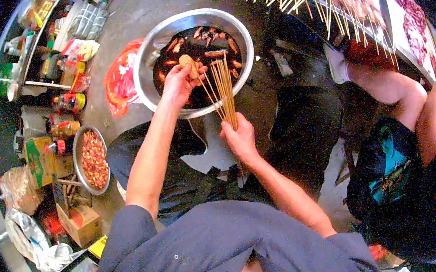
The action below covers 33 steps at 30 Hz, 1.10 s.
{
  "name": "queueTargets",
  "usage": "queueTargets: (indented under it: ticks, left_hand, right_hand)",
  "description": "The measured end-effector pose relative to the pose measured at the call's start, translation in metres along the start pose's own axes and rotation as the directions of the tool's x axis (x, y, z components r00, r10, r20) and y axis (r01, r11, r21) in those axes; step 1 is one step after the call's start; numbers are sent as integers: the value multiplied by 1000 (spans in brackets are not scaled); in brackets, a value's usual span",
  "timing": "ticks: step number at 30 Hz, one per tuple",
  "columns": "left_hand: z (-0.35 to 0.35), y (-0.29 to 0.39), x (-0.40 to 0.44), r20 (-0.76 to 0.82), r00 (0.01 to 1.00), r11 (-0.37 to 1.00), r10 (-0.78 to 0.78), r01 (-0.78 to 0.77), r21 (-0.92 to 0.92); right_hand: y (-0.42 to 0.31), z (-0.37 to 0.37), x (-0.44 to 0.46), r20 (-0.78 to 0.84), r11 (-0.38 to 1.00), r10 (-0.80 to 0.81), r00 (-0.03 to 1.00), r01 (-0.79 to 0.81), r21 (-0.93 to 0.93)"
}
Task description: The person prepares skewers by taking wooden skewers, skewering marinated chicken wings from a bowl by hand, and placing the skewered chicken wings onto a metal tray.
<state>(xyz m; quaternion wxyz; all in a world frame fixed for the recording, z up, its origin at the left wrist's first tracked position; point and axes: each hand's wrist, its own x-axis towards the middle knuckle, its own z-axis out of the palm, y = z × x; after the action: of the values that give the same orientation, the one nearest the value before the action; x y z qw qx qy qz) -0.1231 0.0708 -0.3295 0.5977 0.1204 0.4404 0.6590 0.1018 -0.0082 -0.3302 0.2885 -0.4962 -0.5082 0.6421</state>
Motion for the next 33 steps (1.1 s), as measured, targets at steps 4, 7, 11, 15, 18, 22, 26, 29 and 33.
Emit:
queueTargets:
  ticks: [4, 7, 11, 15, 18, 22, 26, 29, 33]
  left_hand:
    - [3, 2, -3, -22, 1000, 998, 20, -18, 55]
    - [9, 2, -7, -35, 998, 994, 43, -39, 98]
    - [8, -4, -8, -33, 999, 988, 36, -31, 153]
    - [6, -12, -8, -21, 1000, 986, 0, 3, 165]
    - [8, -17, -12, 0, 999, 982, 35, -34, 186]
    - [10, -24, -13, 35, 999, 985, 28, -34, 168]
    - [15, -26, -20, 72, 997, 987, -32, 20, 158]
    - [22, -34, -28, 94, 994, 987, -63, 48, 154]
    - [27, -37, -30, 114, 991, 984, -71, 50, 173]
  right_hand:
    - [0, 0, 0, 9, 1000, -24, 1000, 24, 4]
    - [-2, -1, 0, 6, 999, -27, 1000, 27, -18]
    - [4, 1, -1, -14, 999, -35, 999, 35, 1]
    - [2, 0, -3, -41, 999, -50, 998, 49, -19]
    - [6, 3, -4, -56, 999, -41, 998, 42, 14]
    - [8, 6, -6, -82, 999, -20, 996, 23, 46]
    - [5, 9, -6, -80, 998, -25, 996, 30, 63]
    - [-3, 13, 3, -125, 990, -17, 992, 34, 139]
    - [-7, 14, 14, -153, 988, -28, 988, 50, 143]
